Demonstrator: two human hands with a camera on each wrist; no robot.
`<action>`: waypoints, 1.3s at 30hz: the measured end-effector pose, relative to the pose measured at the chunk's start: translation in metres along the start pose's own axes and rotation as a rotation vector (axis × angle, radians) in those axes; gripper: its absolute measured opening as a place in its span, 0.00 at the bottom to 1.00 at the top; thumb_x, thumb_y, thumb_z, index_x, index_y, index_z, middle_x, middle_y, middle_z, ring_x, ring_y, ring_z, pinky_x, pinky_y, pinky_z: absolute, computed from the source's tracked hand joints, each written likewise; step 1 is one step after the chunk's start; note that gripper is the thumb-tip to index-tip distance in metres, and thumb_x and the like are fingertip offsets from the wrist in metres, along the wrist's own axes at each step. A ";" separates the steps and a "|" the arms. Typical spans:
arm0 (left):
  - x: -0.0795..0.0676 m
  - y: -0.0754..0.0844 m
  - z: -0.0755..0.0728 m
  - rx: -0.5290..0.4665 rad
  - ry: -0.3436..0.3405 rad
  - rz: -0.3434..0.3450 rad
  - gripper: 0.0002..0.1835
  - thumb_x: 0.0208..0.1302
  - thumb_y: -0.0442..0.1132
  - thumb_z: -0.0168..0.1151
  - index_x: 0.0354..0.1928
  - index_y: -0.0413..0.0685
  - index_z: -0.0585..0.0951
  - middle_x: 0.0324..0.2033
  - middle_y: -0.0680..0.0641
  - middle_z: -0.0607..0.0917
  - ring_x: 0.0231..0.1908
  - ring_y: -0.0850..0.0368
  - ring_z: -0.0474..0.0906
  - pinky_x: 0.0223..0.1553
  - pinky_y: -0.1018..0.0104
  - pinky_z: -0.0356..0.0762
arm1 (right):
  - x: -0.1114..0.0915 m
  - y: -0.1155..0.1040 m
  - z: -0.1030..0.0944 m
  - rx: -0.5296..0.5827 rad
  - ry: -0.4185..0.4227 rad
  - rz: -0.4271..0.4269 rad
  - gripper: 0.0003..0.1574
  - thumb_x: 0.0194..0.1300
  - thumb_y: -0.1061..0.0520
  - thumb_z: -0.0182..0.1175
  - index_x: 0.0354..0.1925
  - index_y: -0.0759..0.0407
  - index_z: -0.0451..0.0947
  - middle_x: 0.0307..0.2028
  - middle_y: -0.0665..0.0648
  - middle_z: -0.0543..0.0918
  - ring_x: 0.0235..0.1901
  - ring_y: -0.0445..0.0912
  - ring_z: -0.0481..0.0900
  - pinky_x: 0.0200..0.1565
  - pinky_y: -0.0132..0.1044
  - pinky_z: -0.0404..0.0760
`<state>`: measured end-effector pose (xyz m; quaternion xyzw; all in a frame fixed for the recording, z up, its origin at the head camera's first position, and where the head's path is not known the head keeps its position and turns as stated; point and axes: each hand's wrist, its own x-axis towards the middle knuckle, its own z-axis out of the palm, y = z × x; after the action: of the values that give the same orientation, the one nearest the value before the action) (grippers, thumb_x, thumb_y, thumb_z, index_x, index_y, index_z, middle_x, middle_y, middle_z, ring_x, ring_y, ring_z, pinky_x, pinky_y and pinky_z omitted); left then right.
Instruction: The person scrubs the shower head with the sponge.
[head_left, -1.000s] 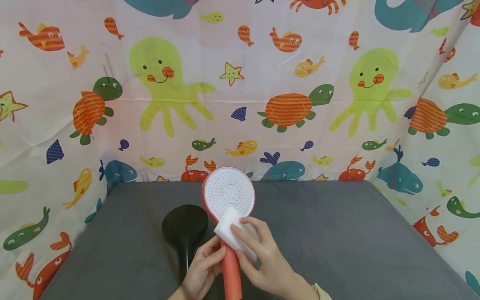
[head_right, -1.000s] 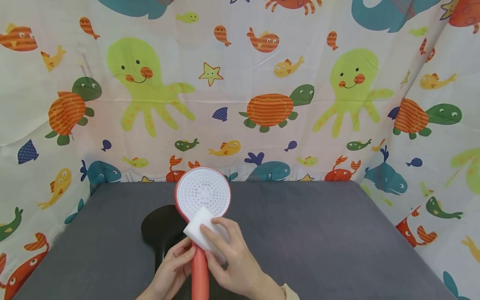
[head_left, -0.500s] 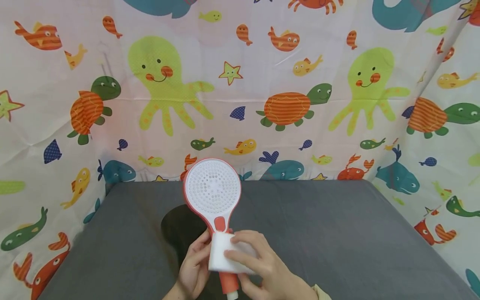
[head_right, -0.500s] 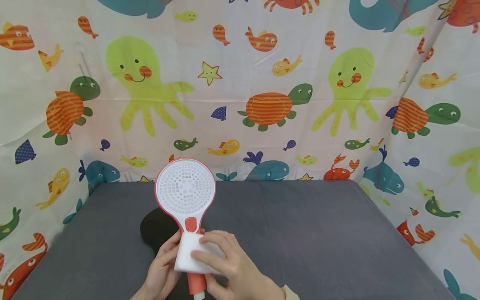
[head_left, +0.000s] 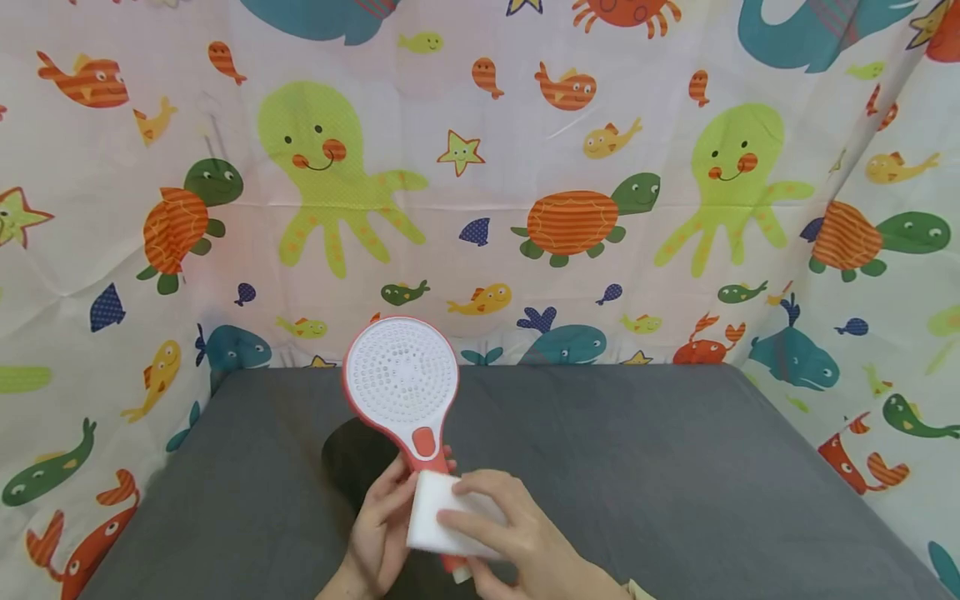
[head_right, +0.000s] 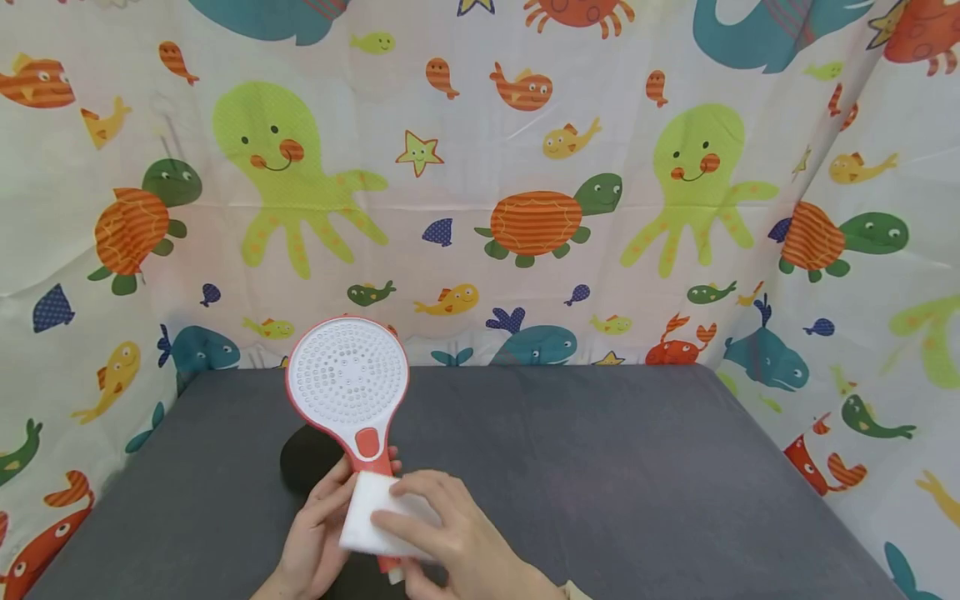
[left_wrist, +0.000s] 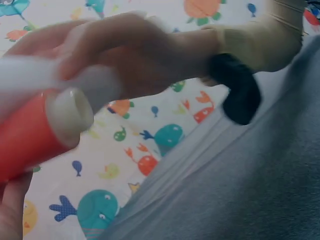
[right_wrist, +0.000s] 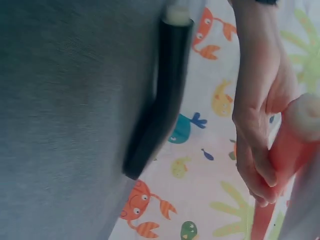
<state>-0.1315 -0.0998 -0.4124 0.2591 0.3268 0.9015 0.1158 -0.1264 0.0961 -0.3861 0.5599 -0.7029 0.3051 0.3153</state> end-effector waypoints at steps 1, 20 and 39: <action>0.000 0.001 0.000 0.002 0.015 0.008 0.24 0.73 0.29 0.27 0.65 0.46 0.65 0.59 0.46 0.73 0.58 0.53 0.69 0.57 0.59 0.68 | -0.002 -0.002 -0.001 0.010 -0.022 -0.028 0.21 0.62 0.56 0.54 0.53 0.59 0.74 0.53 0.63 0.70 0.54 0.54 0.67 0.52 0.42 0.71; 0.001 0.000 0.001 0.231 0.057 0.010 0.18 0.73 0.29 0.35 0.61 0.38 0.65 0.53 0.46 0.76 0.50 0.55 0.75 0.48 0.62 0.76 | 0.013 0.011 0.012 0.043 0.129 0.250 0.25 0.64 0.56 0.56 0.59 0.59 0.68 0.56 0.64 0.63 0.52 0.53 0.66 0.46 0.45 0.73; 0.002 -0.005 0.001 0.319 0.032 -0.014 0.20 0.72 0.28 0.37 0.63 0.31 0.60 0.52 0.45 0.74 0.51 0.55 0.74 0.49 0.61 0.76 | 0.014 0.017 0.015 0.120 0.294 0.476 0.37 0.52 0.69 0.65 0.58 0.67 0.61 0.50 0.63 0.64 0.49 0.50 0.68 0.39 0.44 0.81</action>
<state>-0.1322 -0.0945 -0.4141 0.2573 0.4696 0.8413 0.0742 -0.1472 0.0789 -0.3854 0.3464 -0.7420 0.4896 0.2996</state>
